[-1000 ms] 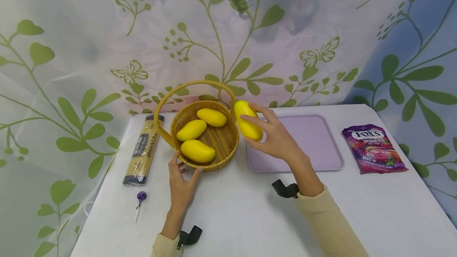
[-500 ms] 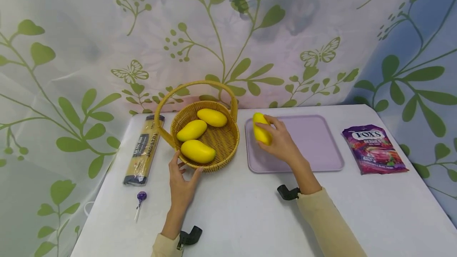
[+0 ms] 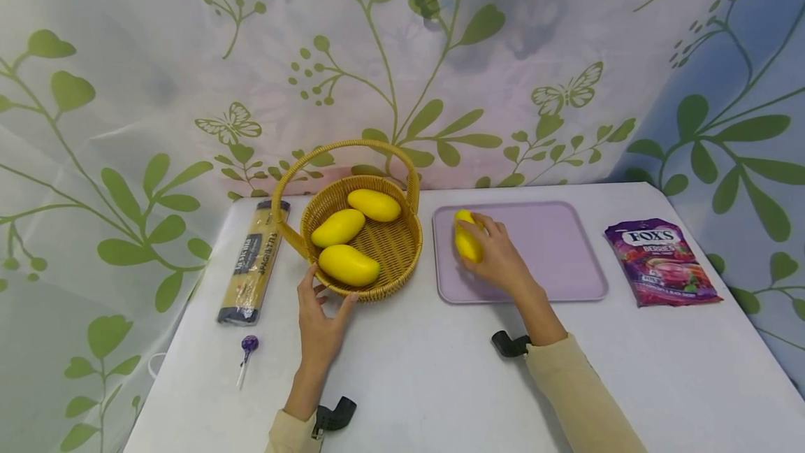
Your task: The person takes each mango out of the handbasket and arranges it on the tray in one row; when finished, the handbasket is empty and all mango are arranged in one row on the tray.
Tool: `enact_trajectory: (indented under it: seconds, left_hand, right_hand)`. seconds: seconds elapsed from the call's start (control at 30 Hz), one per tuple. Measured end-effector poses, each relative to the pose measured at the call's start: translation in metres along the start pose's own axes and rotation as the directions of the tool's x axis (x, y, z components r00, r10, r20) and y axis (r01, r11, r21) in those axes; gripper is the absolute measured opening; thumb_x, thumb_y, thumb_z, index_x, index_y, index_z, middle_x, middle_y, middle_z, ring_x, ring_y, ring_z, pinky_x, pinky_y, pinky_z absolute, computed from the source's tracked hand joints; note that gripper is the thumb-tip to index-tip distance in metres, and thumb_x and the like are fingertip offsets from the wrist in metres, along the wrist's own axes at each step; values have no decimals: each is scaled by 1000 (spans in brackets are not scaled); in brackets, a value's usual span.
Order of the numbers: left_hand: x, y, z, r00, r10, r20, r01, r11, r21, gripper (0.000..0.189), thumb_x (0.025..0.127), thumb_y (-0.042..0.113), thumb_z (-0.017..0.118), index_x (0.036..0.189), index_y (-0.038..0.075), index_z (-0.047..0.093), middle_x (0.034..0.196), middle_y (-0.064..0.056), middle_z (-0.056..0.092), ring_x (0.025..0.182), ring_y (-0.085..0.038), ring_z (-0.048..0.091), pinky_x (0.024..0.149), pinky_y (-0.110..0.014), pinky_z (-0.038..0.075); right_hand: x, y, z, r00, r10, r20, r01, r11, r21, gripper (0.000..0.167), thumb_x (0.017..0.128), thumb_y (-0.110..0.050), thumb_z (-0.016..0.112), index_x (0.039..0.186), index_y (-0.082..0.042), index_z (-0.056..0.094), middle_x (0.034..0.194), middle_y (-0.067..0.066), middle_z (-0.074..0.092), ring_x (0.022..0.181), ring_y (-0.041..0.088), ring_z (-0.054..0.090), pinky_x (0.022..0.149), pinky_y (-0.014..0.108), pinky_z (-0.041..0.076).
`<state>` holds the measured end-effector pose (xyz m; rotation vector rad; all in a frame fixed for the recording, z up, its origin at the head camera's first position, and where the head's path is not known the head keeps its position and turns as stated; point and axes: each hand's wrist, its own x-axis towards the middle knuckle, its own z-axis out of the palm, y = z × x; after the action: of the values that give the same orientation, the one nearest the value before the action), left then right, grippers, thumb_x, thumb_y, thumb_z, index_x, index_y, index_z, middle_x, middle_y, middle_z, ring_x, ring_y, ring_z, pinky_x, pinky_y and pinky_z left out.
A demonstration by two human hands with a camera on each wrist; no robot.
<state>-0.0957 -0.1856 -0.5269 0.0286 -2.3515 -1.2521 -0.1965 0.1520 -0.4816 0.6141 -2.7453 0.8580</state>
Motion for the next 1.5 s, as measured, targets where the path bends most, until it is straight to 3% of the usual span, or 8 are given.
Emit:
enact_trajectory:
  seconds: [0.23,0.47,0.97,1.3,1.5]
  left_hand:
    - [0,1,-1,1000,-10,5,10,1000,-1,90,83,30,78,155,21,24,151,-9,37,119,-24,52,91,-41,47]
    - [-1,-2,-1,1000,-9,2,9,1000,3,91,83,30,79,155,18,25,150,-8,37,119,-25,53,90,-43,48]
    - [0,0,-1,1000,0,2,0,1000,9,90,83,30,79,154,18,25,148,-11,38,119,-25,53,90,-43,48]
    - [0,0,-2,1000,-3,0,3,1000,5,91,83,30,79,154,18,25,148,-11,38,119,-25,53,91,-42,47]
    - [0,3,-2,1000,12,2,-12,1000,8,91,83,30,79,154,15,25,148,-13,38,118,-27,53,90,-43,47]
  right_hand:
    - [-3,-3,-1,999,38,23,-37,999,-28,59,78,-17,81,131,-10,58,151,14,39,128,41,40,96,58,48]
    - [-5,-3,2,997,-4,81,10,998,-65,64,79,-28,82,137,-15,56,155,11,36,133,37,37,95,58,48]
    - [-6,-6,2,998,-46,31,49,994,-95,60,80,-24,80,135,-15,59,152,17,38,128,39,42,86,58,53]
    - [-5,-10,1,997,-59,57,63,995,-80,57,84,-25,77,136,-15,57,153,18,36,131,41,40,87,59,52]
    - [-7,-16,-4,996,-89,10,90,991,-98,56,83,-24,77,135,-14,59,150,23,37,133,43,38,91,62,49]
